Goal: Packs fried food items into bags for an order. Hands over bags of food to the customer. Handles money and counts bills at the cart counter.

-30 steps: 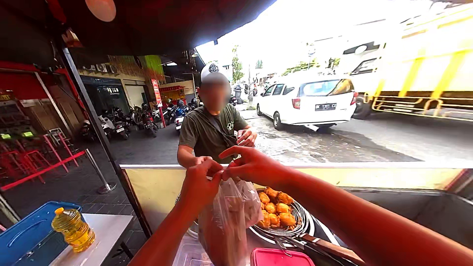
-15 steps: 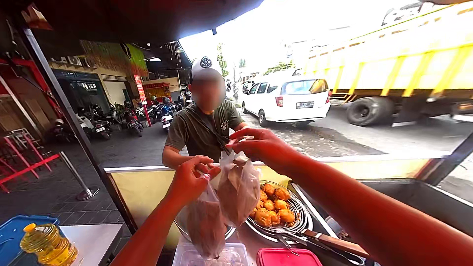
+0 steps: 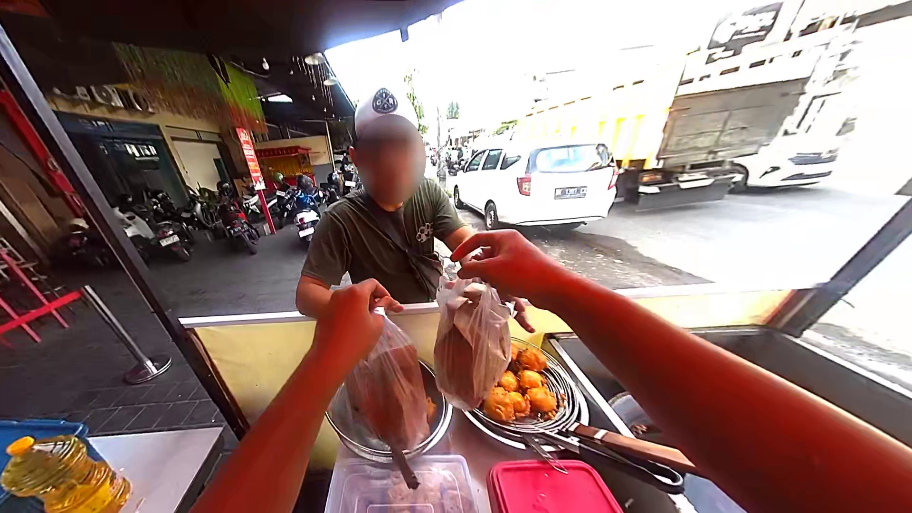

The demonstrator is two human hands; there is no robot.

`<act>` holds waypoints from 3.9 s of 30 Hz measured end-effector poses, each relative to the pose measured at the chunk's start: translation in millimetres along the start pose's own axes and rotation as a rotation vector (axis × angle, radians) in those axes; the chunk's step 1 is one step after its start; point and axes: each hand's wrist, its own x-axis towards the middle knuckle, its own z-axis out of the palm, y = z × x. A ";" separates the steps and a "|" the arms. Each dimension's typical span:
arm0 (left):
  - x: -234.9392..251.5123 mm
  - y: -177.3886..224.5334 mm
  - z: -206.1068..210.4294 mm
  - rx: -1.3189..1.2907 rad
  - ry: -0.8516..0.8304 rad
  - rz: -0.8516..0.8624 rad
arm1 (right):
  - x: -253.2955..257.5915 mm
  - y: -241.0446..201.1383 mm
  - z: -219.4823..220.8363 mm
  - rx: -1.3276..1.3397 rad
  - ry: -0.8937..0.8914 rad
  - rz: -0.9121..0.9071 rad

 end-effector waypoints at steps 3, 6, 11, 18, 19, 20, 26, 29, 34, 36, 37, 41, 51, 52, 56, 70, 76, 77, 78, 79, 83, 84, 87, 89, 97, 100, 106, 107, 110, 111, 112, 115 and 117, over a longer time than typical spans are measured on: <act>5.2 -3.8 -2.1 0.074 -0.139 -0.018 | 1.9 4.9 -1.1 -0.005 0.032 -0.034; 8.3 -11.5 4.3 0.154 -0.257 -0.037 | 2.7 6.5 -6.4 -0.009 0.040 -0.059; 4.3 -14.3 -4.2 0.201 -0.266 -0.092 | 3.0 21.0 -9.7 -0.051 0.029 -0.028; -33.4 -22.6 -41.1 0.183 -0.577 -0.136 | -22.3 26.4 7.0 -0.152 0.017 -0.053; -39.8 -25.4 -41.8 0.133 -0.618 -0.155 | -33.0 6.8 6.8 -0.267 -0.012 0.068; -46.2 -28.1 -42.6 0.069 -0.663 -0.188 | -36.4 -26.1 -0.7 -0.336 -0.182 0.343; -77.6 -45.3 -48.2 -0.238 -0.915 -0.410 | -23.2 53.5 4.5 -0.206 -0.043 -0.043; -84.2 -41.5 -57.9 -0.361 -0.946 -0.458 | -26.7 73.0 14.0 -0.191 0.008 -0.142; -84.6 -23.9 -77.6 -0.467 -0.879 -0.461 | -29.2 91.2 32.6 -0.299 0.124 -0.225; -84.2 -22.6 -79.8 -0.523 -0.819 -0.444 | -30.1 93.9 37.9 -0.353 0.204 -0.242; -84.0 -22.7 -79.6 -0.562 -0.787 -0.438 | -31.8 93.8 39.9 -0.369 0.257 -0.246; -82.4 -14.4 -73.1 -0.740 -0.629 -0.477 | -80.1 76.1 77.6 -0.100 0.335 -0.358; -68.6 19.5 -45.4 -0.947 -0.554 -0.417 | -128.5 104.5 216.0 0.612 -0.038 -0.225; -66.6 18.5 -44.6 -0.940 -0.562 -0.407 | -130.3 105.6 218.3 0.645 -0.036 -0.205; -64.9 4.8 -46.4 -0.797 -0.483 -0.153 | -137.5 102.4 216.1 0.794 -0.040 -0.022; -219.2 -56.9 86.3 -1.075 -0.074 -0.292 | -131.6 91.0 210.0 0.907 0.022 0.194; -218.5 -67.7 102.9 -1.182 0.184 -0.359 | -133.0 104.4 190.5 0.695 -0.383 0.045; -218.3 -68.8 105.1 -1.197 0.214 -0.359 | -135.4 106.8 191.0 0.707 -0.398 0.025; -217.0 -68.6 107.3 -1.209 0.251 -0.368 | -137.6 108.3 192.9 0.712 -0.383 -0.003; -214.7 -67.5 108.5 -1.205 0.275 -0.371 | -139.3 108.9 195.3 0.715 -0.352 -0.026; -206.4 -61.5 106.6 -1.215 0.300 -0.364 | -143.9 107.8 204.0 0.768 -0.205 -0.041; -204.8 -59.9 105.6 -1.223 0.304 -0.374 | -144.2 107.5 204.7 0.783 -0.184 -0.055; -200.3 -59.3 102.4 -1.241 0.282 -0.366 | -144.5 105.6 205.1 0.815 -0.150 -0.092; -196.0 -59.3 101.2 -1.227 0.256 -0.364 | -144.2 104.2 205.5 0.836 -0.135 -0.091; -205.9 -63.0 102.4 -1.232 0.180 -0.350 | -145.5 103.9 205.3 0.801 -0.161 -0.050; -209.8 -97.9 128.7 -1.339 0.214 -0.112 | -145.4 106.8 209.8 0.810 -0.195 -0.090; -195.8 -55.6 92.3 -1.193 0.249 -0.525 | -151.3 105.1 214.1 0.813 -0.247 -0.009; -195.5 -55.6 92.4 -1.193 0.232 -0.529 | -153.1 106.0 216.3 0.825 -0.226 0.009; -180.9 -57.4 84.4 -1.212 0.219 -0.512 | -145.7 98.3 219.3 0.885 -0.131 0.036; -177.7 -58.5 83.7 -1.219 0.218 -0.514 | -144.4 96.8 219.4 0.893 -0.130 0.046; -174.3 -60.2 84.1 -1.227 0.218 -0.523 | -143.2 96.5 218.3 0.889 -0.153 0.043; -157.8 -69.8 89.1 -1.240 0.217 -0.544 | -135.3 96.0 214.0 0.901 -0.257 0.049; -145.6 -74.4 91.5 -1.259 0.194 -0.526 | -128.5 98.2 216.1 0.970 -0.238 0.106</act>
